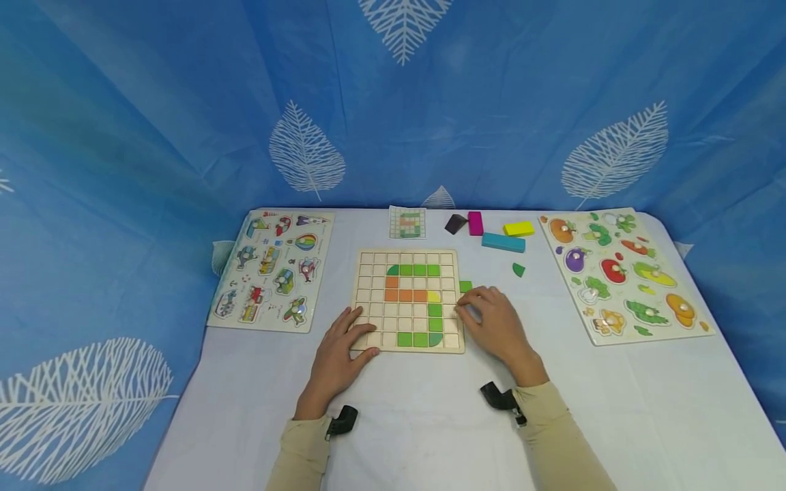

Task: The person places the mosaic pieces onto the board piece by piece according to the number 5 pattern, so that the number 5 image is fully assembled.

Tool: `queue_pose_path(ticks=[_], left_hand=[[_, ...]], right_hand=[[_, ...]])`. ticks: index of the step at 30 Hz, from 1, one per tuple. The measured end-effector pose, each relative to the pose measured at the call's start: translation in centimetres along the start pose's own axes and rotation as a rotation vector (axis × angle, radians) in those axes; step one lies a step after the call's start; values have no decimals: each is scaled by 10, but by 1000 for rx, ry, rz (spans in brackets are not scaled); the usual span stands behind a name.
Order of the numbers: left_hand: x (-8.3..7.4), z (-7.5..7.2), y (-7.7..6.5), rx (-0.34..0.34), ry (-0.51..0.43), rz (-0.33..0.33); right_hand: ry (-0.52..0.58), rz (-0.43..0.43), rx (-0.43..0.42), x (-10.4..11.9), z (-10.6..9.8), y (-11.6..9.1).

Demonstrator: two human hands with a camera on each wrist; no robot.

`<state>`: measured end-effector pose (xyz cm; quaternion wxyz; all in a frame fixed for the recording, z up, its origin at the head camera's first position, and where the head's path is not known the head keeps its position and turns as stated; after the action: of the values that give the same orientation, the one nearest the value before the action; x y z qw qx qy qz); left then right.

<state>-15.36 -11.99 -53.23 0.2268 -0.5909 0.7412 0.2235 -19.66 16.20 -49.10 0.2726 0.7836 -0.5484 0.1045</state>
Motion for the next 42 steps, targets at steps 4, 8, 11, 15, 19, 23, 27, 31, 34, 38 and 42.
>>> queue_pose_path(ticks=[4,8,11,15,19,23,27,31,34,38,42], left_hand=[[-1,-1,0,2,1,-2],[-1,-2,-1,-4,0,-2],[-2,-2,-1,-4,-1,5],[-2,-2,0,-4,-5,13],[-1,-3,0,-6,-3,12],[-2,-3,0,0,-4,10],[-2,-2,0,4,-3,10],[-2,-2,0,3,-5,8],[-2,-2,1,5,-12,10],[-2,-1,0,6,-14,10],[-1,-2,0,6,-12,8]], right_hand=[[22,239,-62,-68,-24,0],[52,407,-46,-117,-32,-1],[63,490,-30,-138,-33,-1],[61,526,-41,-147,-34,2],[41,503,-84,-146,-36,4],[24,483,-113,-145,-38,4],[21,484,-107,-144,-38,5],[23,476,-99,-145,-36,7],[27,463,-89,-142,-34,6],[51,359,-91,-120,-28,5],[74,198,-66,-68,-13,7]])
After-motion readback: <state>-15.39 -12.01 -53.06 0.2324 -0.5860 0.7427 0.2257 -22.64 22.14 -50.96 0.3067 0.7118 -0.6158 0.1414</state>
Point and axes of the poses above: each hand's wrist, its own y-axis towards the middle knuckle, its own z-axis out of the palm, x = y × z, the point moved 10 cm from there along y, towards the middle knuckle
